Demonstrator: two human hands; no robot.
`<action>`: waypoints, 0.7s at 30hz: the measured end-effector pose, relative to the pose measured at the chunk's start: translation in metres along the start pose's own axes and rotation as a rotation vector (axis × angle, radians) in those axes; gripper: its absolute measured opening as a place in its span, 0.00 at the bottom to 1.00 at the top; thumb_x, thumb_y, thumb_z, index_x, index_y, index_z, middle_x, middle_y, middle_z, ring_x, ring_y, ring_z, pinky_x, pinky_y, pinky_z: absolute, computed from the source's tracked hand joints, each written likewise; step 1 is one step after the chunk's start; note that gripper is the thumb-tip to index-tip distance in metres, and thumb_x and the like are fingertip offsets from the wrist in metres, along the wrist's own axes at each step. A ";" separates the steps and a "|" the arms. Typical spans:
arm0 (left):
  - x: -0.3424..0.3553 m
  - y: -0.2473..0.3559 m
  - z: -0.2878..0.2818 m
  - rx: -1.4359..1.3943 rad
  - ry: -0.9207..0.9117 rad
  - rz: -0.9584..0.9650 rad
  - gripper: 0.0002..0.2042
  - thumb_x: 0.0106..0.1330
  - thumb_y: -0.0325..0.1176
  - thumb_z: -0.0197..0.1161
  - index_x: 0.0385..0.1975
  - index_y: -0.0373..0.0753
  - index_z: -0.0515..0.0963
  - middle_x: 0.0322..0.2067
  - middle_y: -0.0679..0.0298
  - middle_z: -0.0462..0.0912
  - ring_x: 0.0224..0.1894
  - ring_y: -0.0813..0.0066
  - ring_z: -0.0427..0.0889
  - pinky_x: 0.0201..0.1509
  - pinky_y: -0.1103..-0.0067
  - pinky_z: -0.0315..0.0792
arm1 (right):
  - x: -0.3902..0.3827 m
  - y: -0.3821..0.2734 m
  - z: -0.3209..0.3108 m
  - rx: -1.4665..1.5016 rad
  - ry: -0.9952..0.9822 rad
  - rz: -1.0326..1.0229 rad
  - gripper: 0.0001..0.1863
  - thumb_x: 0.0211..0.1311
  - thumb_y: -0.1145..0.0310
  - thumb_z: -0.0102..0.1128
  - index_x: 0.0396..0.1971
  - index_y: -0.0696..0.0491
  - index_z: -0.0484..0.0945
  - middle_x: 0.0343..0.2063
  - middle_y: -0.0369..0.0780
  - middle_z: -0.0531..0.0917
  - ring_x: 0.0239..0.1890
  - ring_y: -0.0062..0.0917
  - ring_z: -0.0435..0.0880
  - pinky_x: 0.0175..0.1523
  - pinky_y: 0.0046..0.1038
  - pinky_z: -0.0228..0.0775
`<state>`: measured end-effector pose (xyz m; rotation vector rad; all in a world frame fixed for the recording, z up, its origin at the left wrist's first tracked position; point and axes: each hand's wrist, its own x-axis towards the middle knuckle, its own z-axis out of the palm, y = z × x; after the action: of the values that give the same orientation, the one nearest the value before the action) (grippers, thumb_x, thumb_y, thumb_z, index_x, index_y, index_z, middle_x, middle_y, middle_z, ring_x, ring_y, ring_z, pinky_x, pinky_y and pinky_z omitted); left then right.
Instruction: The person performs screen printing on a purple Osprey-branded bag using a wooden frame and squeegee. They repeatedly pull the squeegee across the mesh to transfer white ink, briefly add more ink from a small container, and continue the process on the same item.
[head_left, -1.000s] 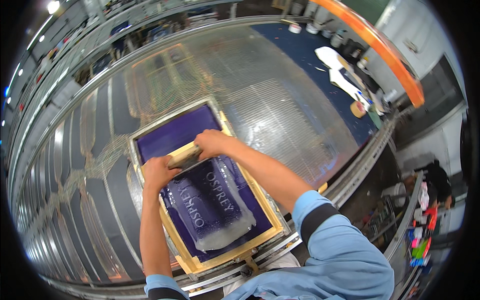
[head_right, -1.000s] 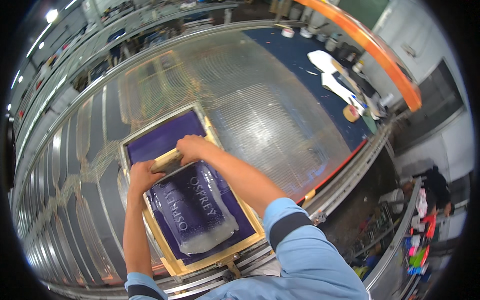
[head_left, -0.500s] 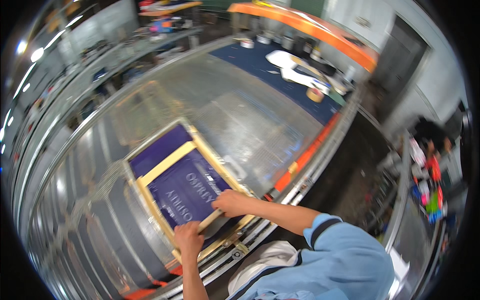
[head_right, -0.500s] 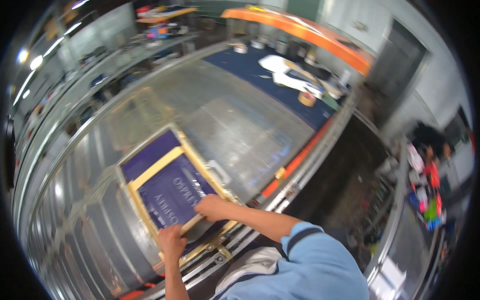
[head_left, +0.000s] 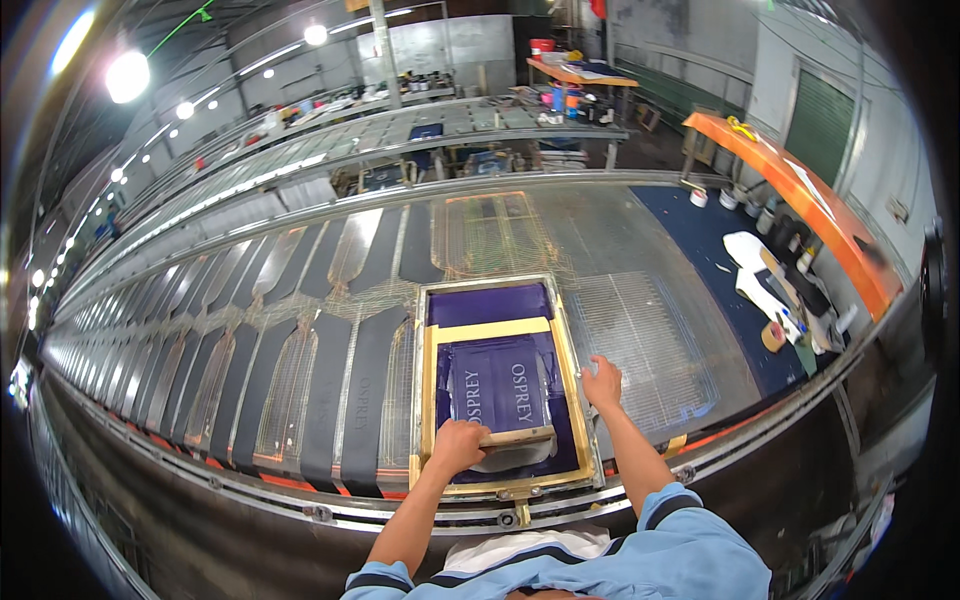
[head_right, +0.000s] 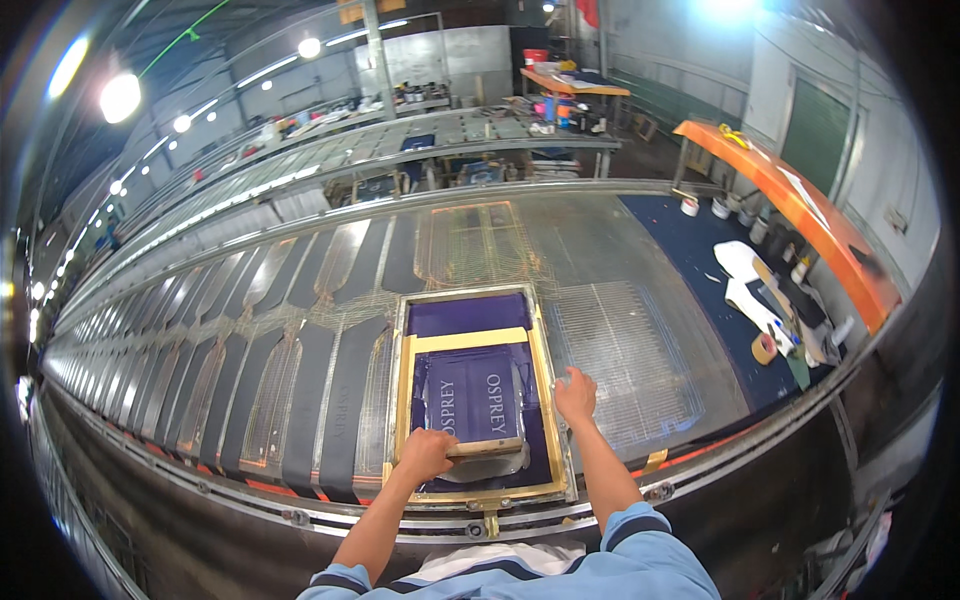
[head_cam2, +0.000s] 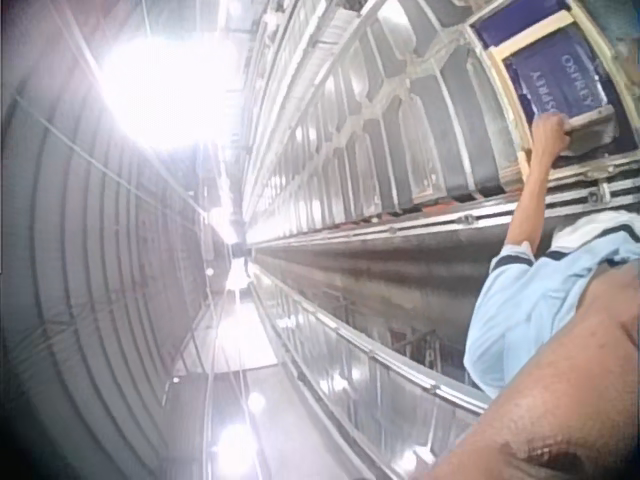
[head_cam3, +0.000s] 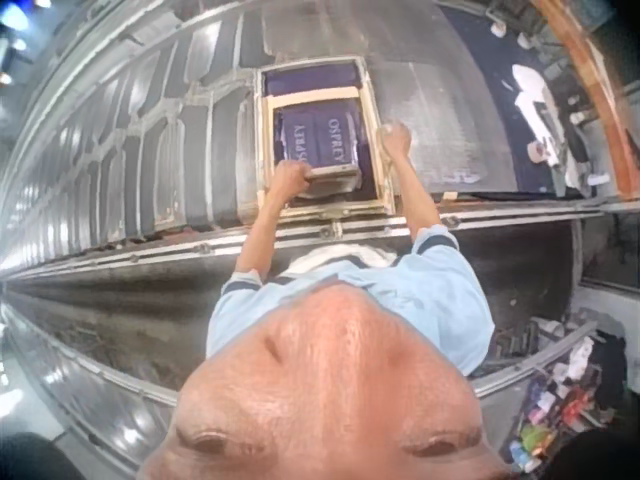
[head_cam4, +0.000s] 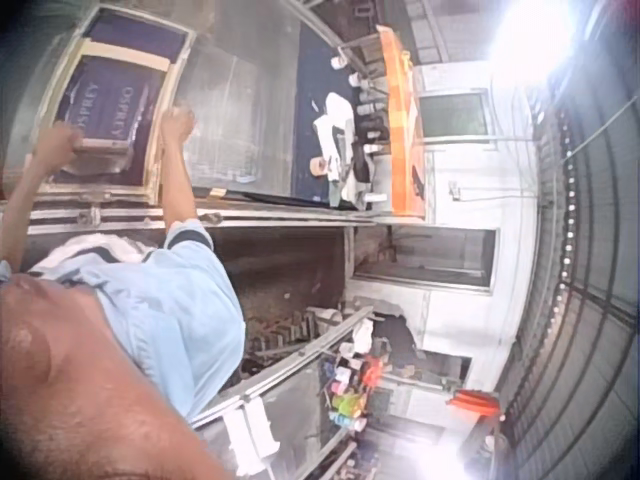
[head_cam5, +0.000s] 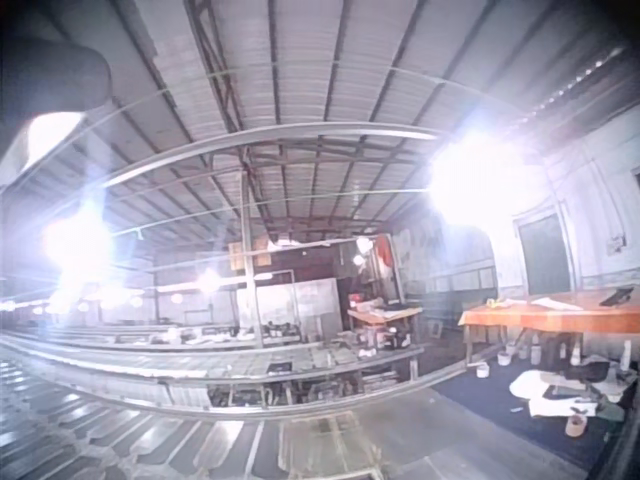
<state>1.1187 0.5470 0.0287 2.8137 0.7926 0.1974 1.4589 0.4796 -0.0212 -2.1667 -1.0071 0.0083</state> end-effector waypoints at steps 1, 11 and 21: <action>0.002 -0.001 0.001 -0.010 0.004 -0.014 0.14 0.51 0.42 0.73 0.37 0.46 0.87 0.33 0.63 0.87 0.40 0.60 0.86 0.44 0.64 0.75 | 0.006 0.007 0.009 0.017 -0.040 0.096 0.17 0.66 0.58 0.63 0.50 0.50 0.80 0.43 0.53 0.86 0.55 0.50 0.80 0.57 0.48 0.72; 0.008 -0.003 -0.006 -0.034 -0.028 -0.024 0.12 0.52 0.44 0.73 0.28 0.44 0.84 0.31 0.62 0.86 0.39 0.57 0.85 0.43 0.61 0.73 | 0.015 0.029 0.039 0.197 -0.048 0.250 0.17 0.68 0.56 0.61 0.40 0.56 0.80 0.38 0.52 0.86 0.44 0.51 0.85 0.49 0.45 0.74; 0.003 -0.001 -0.006 -0.001 -0.068 -0.127 0.17 0.54 0.50 0.73 0.27 0.41 0.85 0.27 0.52 0.85 0.34 0.50 0.85 0.39 0.58 0.75 | 0.013 0.017 0.052 0.290 -0.199 0.133 0.18 0.71 0.59 0.54 0.52 0.53 0.79 0.44 0.51 0.86 0.49 0.50 0.85 0.54 0.48 0.75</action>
<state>1.1201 0.5502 0.0349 2.7413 0.9517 0.0816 1.4634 0.5131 -0.0666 -1.9868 -0.9052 0.4157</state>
